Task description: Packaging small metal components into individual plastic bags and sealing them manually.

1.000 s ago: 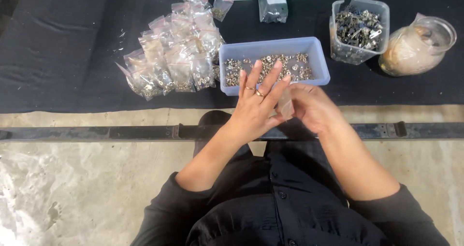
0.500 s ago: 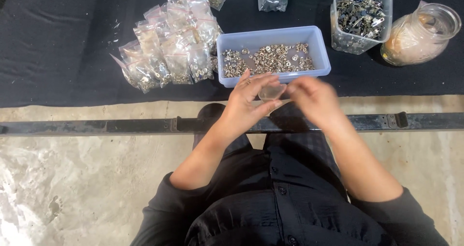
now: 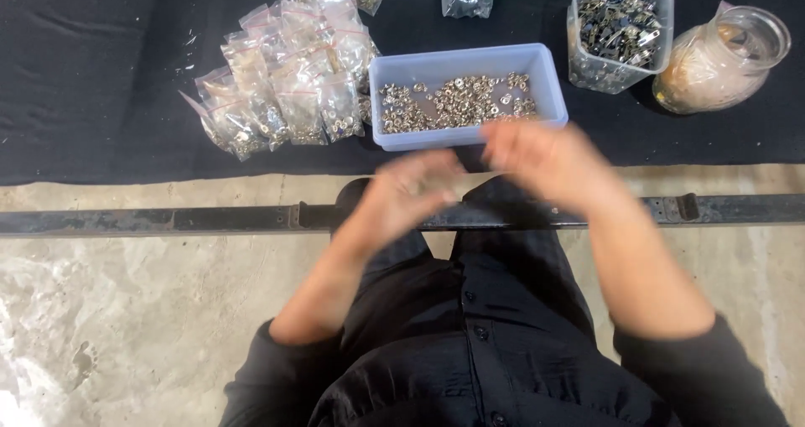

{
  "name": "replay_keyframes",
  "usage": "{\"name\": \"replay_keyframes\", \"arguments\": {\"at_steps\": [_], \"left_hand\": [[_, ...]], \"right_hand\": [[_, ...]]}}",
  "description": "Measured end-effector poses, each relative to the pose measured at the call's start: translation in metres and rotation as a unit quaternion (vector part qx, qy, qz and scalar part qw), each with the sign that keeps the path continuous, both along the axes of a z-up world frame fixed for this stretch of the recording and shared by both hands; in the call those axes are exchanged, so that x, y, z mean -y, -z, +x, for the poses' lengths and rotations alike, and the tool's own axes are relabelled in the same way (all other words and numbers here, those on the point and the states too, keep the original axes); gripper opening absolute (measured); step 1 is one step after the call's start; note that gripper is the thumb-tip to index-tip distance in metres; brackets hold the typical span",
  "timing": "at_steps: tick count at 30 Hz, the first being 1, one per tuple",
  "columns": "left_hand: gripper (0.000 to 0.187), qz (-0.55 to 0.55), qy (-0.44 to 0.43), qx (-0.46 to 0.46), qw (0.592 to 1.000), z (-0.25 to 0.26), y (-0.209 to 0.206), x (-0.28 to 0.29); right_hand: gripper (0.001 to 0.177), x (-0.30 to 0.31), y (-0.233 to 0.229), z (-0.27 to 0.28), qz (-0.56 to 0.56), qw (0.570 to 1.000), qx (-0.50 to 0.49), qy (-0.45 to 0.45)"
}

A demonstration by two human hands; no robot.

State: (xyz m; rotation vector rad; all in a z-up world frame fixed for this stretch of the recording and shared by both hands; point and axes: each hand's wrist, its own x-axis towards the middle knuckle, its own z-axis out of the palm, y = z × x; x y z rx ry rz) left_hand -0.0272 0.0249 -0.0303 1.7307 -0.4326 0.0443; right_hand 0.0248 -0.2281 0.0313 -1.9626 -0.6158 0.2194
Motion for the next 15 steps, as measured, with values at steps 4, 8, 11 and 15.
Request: {"name": "replay_keyframes", "arguments": {"at_steps": [4, 8, 11, 15], "left_hand": [[0.043, -0.156, -0.086, -0.022, 0.984, 0.032, -0.001, -0.037], [0.062, -0.157, -0.127, 0.024, 0.979, 0.046, 0.015, -0.061], [0.064, -0.154, -0.146, 0.023, 0.977, 0.037, 0.002, -0.072], [0.064, -0.14, -0.192, 0.035, 0.971, 0.029, -0.006, -0.085]], "right_hand": [[0.015, 0.006, 0.03, 0.096, -0.088, 0.989, 0.081, 0.083], [0.038, -0.013, 0.072, 0.157, -0.33, 0.943, 0.028, 0.04], [0.049, -0.036, 0.074, 0.163, -0.408, 0.912, 0.009, 0.033], [0.036, -0.071, 0.073, 0.162, -0.383, 0.924, 0.015, 0.007]]}}
